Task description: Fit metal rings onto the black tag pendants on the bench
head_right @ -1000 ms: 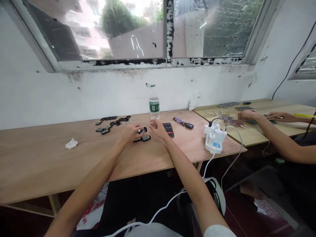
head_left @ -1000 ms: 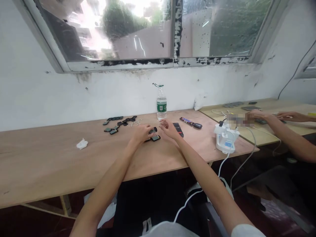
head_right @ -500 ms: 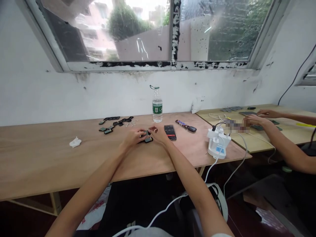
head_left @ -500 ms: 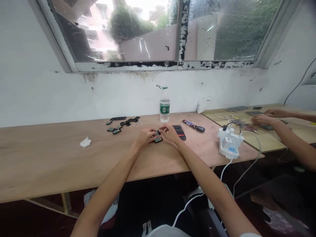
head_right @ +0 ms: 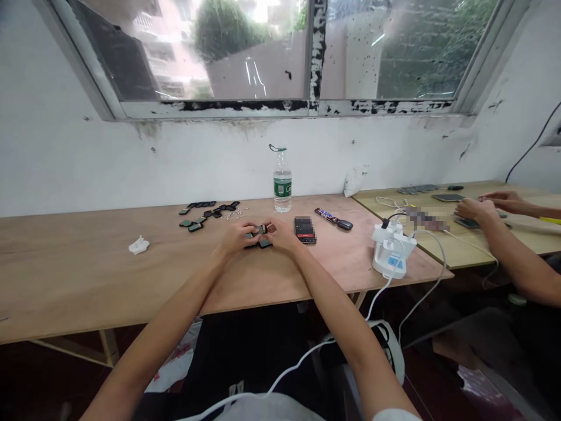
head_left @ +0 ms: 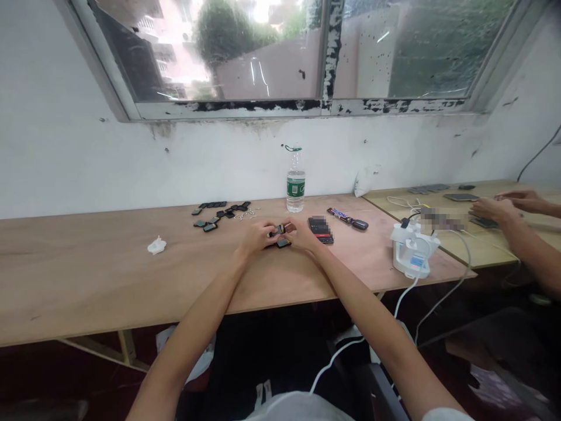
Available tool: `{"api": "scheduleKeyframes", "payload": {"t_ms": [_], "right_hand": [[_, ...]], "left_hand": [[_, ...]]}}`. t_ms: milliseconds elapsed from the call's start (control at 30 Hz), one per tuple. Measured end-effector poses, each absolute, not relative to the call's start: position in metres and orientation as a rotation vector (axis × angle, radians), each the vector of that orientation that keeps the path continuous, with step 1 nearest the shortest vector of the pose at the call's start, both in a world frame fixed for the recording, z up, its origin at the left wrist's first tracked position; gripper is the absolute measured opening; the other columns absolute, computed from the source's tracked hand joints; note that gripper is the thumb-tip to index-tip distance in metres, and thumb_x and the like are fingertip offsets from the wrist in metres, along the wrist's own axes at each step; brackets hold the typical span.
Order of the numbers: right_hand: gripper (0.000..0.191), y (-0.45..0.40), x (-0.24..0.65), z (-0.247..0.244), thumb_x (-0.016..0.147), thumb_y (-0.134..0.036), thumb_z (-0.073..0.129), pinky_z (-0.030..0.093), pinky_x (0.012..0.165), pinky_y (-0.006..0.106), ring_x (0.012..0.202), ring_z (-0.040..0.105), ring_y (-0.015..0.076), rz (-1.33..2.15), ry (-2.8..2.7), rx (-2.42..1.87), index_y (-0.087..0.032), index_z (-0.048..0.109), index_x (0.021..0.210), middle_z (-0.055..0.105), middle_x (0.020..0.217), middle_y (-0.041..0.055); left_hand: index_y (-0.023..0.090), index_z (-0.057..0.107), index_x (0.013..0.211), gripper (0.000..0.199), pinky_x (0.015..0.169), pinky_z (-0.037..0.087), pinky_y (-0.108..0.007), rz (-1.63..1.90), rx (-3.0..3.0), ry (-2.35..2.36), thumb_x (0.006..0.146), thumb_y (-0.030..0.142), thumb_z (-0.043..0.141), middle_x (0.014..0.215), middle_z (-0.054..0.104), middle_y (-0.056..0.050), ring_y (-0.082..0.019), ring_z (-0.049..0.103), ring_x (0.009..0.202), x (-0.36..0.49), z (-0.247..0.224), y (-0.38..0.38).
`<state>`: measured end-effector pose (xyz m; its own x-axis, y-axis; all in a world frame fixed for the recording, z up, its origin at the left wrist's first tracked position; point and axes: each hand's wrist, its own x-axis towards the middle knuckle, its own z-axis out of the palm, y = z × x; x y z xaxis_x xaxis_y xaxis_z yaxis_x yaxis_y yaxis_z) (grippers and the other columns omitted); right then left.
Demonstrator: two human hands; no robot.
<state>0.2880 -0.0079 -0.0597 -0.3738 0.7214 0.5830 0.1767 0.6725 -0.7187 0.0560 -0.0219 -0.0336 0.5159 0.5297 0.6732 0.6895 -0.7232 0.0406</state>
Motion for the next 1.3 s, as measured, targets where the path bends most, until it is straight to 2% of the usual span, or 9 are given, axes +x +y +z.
{"api": "scheduleKeyframes", "payload": {"t_ms": [100, 200, 433, 633, 800, 967, 1067, 1200, 1300], "right_hand": [[0.021, -0.007, 0.289, -0.058, 0.088, -0.035, 0.080, 0.063, 0.088, 0.040, 0.089, 0.074, 0.0234, 0.598, -1.932, -0.668, -0.020, 0.075, 0.103, 0.078, 0.099, 0.0065], [0.018, -0.007, 0.291, -0.057, 0.088, -0.032, 0.079, 0.062, 0.090, 0.041, 0.091, 0.073, 0.0244, 0.550, -1.956, -0.654, -0.020, 0.078, 0.100, 0.078, 0.100, 0.0072], [0.037, -0.004, 0.297, -0.055, 0.093, -0.025, 0.071, 0.064, 0.095, 0.041, 0.105, 0.075, 0.0244, 0.528, -1.887, -0.768, -0.021, 0.077, 0.130, 0.078, 0.126, 0.0123], [0.023, -0.004, 0.306, -0.060, 0.087, -0.016, 0.077, 0.064, 0.091, 0.039, 0.099, 0.077, 0.0241, 0.689, -2.114, -0.901, -0.020, 0.084, 0.108, 0.081, 0.118, 0.0112], [0.015, -0.010, 0.305, -0.057, 0.087, -0.020, 0.078, 0.064, 0.086, 0.036, 0.089, 0.077, 0.0221, 0.772, -2.208, -0.881, -0.022, 0.086, 0.099, 0.085, 0.104, 0.0069], [0.012, -0.016, 0.303, -0.052, 0.087, -0.025, 0.081, 0.064, 0.086, 0.036, 0.090, 0.078, 0.0226, 0.841, -2.214, -0.837, -0.023, 0.087, 0.098, 0.086, 0.106, 0.0071], [0.015, -0.017, 0.301, -0.051, 0.090, -0.030, 0.081, 0.064, 0.085, 0.035, 0.091, 0.078, 0.0225, 0.885, -2.236, -0.799, -0.023, 0.087, 0.101, 0.086, 0.106, 0.0069], [0.022, -0.019, 0.294, -0.055, 0.089, -0.033, 0.084, 0.063, 0.086, 0.035, 0.092, 0.078, 0.0219, 0.918, -2.207, -0.772, -0.021, 0.086, 0.107, 0.085, 0.105, 0.0076], [0.028, -0.019, 0.290, -0.057, 0.085, -0.035, 0.088, 0.063, 0.084, 0.035, 0.089, 0.077, 0.0213, 0.908, -2.167, -0.757, -0.021, 0.084, 0.109, 0.084, 0.105, 0.0073]], "left_hand": [[0.021, 0.080, 0.085, 0.013, 0.084, 0.062, -0.033, -1.034, -2.555, -0.997, 0.094, 0.030, 0.079, 0.106, 0.082, -0.009, -0.023, 0.077, 0.090, 0.058, -0.033, -0.024], [0.021, 0.081, 0.086, 0.012, 0.084, 0.062, -0.033, -1.075, -2.577, -1.011, 0.094, 0.031, 0.079, 0.104, 0.082, -0.009, -0.022, 0.077, 0.088, 0.060, -0.033, -0.026], [0.022, 0.083, 0.085, 0.013, 0.080, 0.063, -0.033, -1.279, -2.538, -1.246, 0.088, 0.035, 0.083, 0.101, 0.084, -0.007, -0.021, 0.076, 0.084, 0.044, -0.023, -0.025], [0.021, 0.083, 0.087, 0.023, 0.067, 0.055, -0.034, -1.351, -2.381, -1.722, 0.085, 0.044, 0.087, 0.091, 0.083, -0.007, -0.021, 0.070, 0.072, 0.009, -0.020, -0.016], [0.018, 0.081, 0.084, 0.018, 0.068, 0.051, -0.035, -1.329, -2.220, -1.990, 0.086, 0.035, 0.087, 0.084, 0.080, -0.008, -0.022, 0.069, 0.075, -0.016, -0.030, -0.007], [0.017, 0.081, 0.076, 0.018, 0.060, 0.046, -0.034, -1.222, -2.223, -2.146, 0.077, 0.031, 0.092, 0.066, 0.074, -0.006, -0.021, 0.062, 0.062, -0.032, -0.042, -0.003], [0.018, 0.085, 0.082, 0.024, 0.063, 0.049, -0.033, -1.172, -2.378, -2.168, 0.078, 0.041, 0.090, 0.074, 0.079, -0.008, -0.023, 0.067, 0.068, -0.033, -0.045, -0.002], [0.018, 0.085, 0.087, 0.040, 0.077, 0.057, -0.036, -1.151, -2.510, -2.104, 0.087, 0.057, 0.078, 0.087, 0.084, -0.011, -0.028, 0.075, 0.085, -0.027, -0.045, -0.003], [0.019, 0.084, 0.112, 0.054, 0.097, 0.060, -0.040, -1.193, -2.545, -1.912, 0.093, 0.066, 0.067, 0.121, 0.084, -0.014, -0.032, 0.075, 0.114, -0.017, -0.047, -0.004]]}}
